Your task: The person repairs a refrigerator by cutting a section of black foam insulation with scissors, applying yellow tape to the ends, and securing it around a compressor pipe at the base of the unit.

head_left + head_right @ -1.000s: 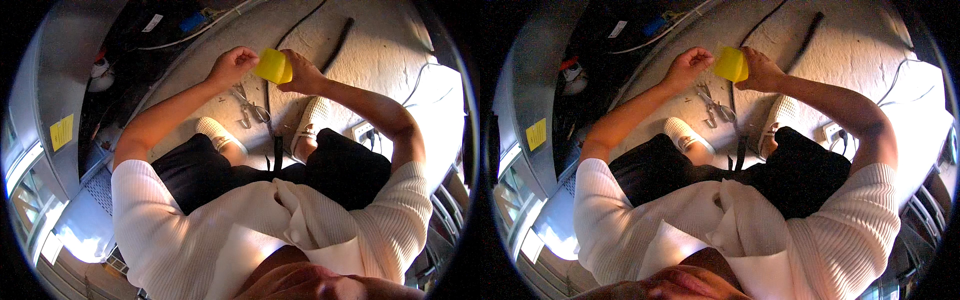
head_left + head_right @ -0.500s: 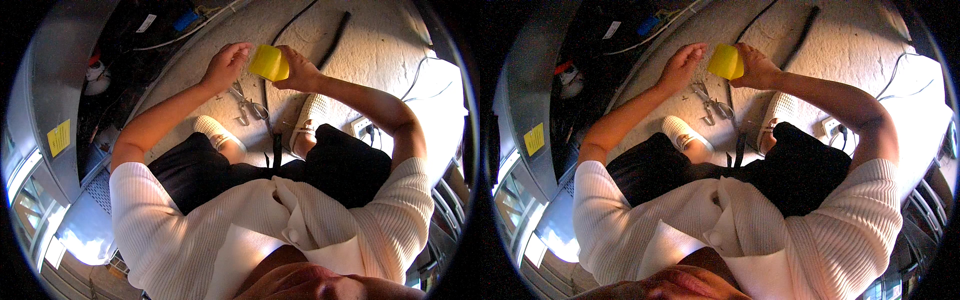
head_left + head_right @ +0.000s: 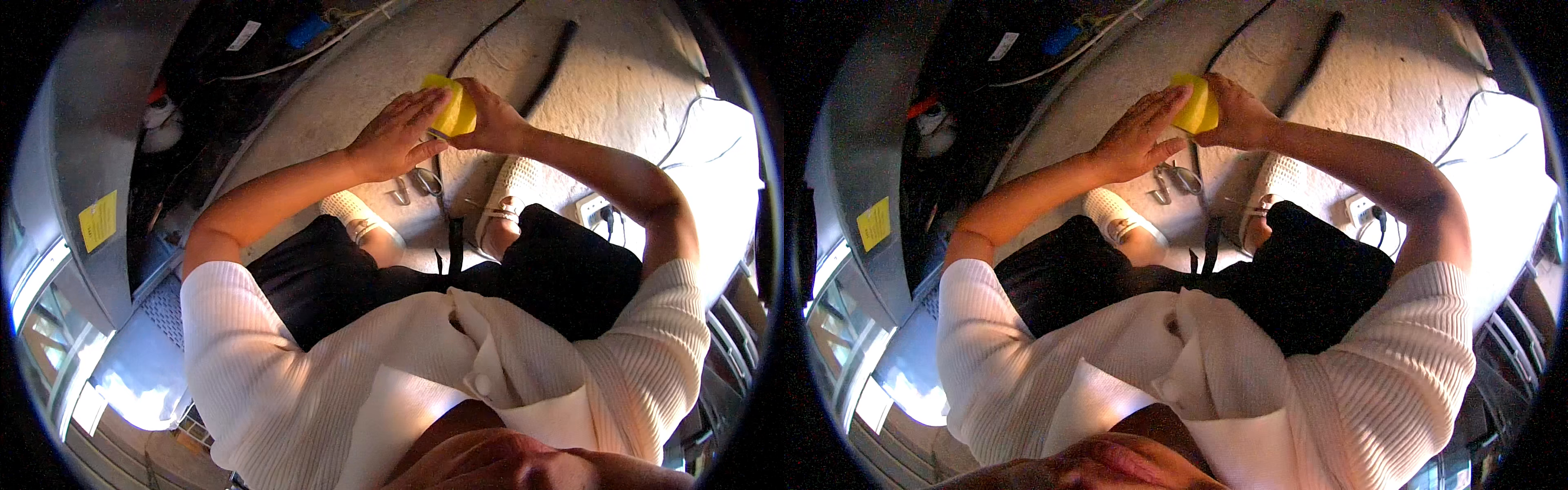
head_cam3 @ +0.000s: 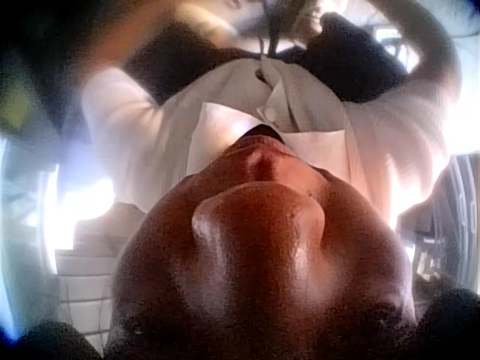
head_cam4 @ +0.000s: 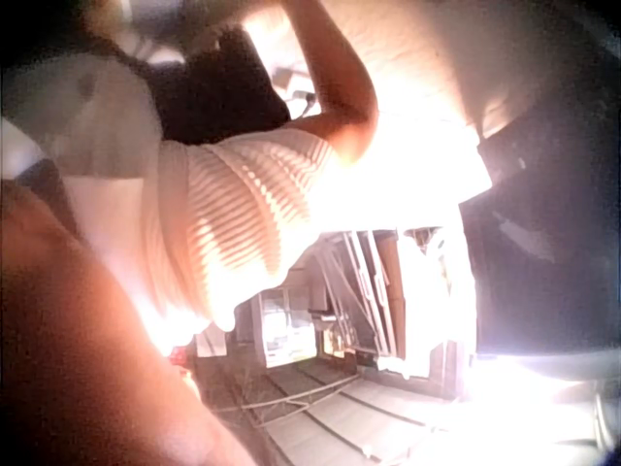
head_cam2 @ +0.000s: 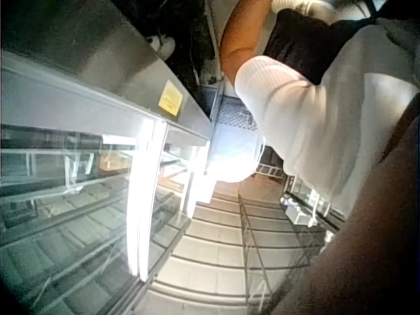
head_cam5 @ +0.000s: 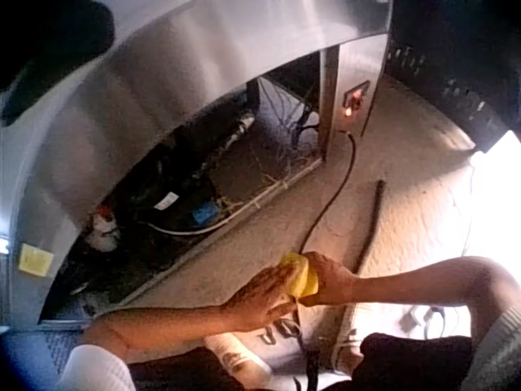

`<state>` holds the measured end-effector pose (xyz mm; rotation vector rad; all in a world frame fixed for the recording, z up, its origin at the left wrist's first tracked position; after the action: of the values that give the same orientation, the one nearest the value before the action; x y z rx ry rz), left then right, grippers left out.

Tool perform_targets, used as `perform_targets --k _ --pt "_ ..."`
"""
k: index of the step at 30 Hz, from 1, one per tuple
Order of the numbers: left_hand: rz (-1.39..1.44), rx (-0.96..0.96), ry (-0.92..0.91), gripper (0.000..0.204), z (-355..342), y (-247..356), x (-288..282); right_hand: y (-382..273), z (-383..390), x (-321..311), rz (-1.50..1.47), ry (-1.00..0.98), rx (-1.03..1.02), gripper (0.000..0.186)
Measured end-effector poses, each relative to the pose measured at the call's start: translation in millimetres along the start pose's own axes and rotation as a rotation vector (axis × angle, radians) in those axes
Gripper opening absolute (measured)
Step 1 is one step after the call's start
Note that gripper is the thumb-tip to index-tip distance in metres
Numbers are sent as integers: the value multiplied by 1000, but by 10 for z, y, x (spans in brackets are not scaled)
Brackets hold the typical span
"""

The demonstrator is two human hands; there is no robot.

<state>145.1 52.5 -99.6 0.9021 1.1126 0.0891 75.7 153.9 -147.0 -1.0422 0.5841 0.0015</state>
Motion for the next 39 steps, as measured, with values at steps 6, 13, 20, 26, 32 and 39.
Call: perform_targets --k 6,13,20,26,32,39 --pt "-256 6 -182 88 -56 88 88 -40 90 55 -53 -38 9 89" --pt "-196 -45 -62 67 5 29 184 101 209 542 -657 -382 227 80" --pt "-52 -356 -426 56 21 -148 448 15 136 241 -146 -250 15 57" --pt "382 -487 -193 33 785 -261 610 -155 -460 -279 -123 -90 -187 44" --pt "396 -877 -104 25 1606 111 433 -875 -851 382 84 -291 -335 43" --pt "474 -790 -354 28 1902 497 1093 -1355 -341 1508 567 -813 -889 37"
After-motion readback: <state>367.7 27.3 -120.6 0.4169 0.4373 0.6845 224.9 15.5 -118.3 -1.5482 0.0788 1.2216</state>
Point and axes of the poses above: each hand's wrist, its own z-axis away from the middle knuckle, its own x-axis out of the palm, y = z × x, the point moved 9 cm from there along -z, towards the middle knuckle, and after that the axes turned 10 degrees about -y, right-handed, at the moved point
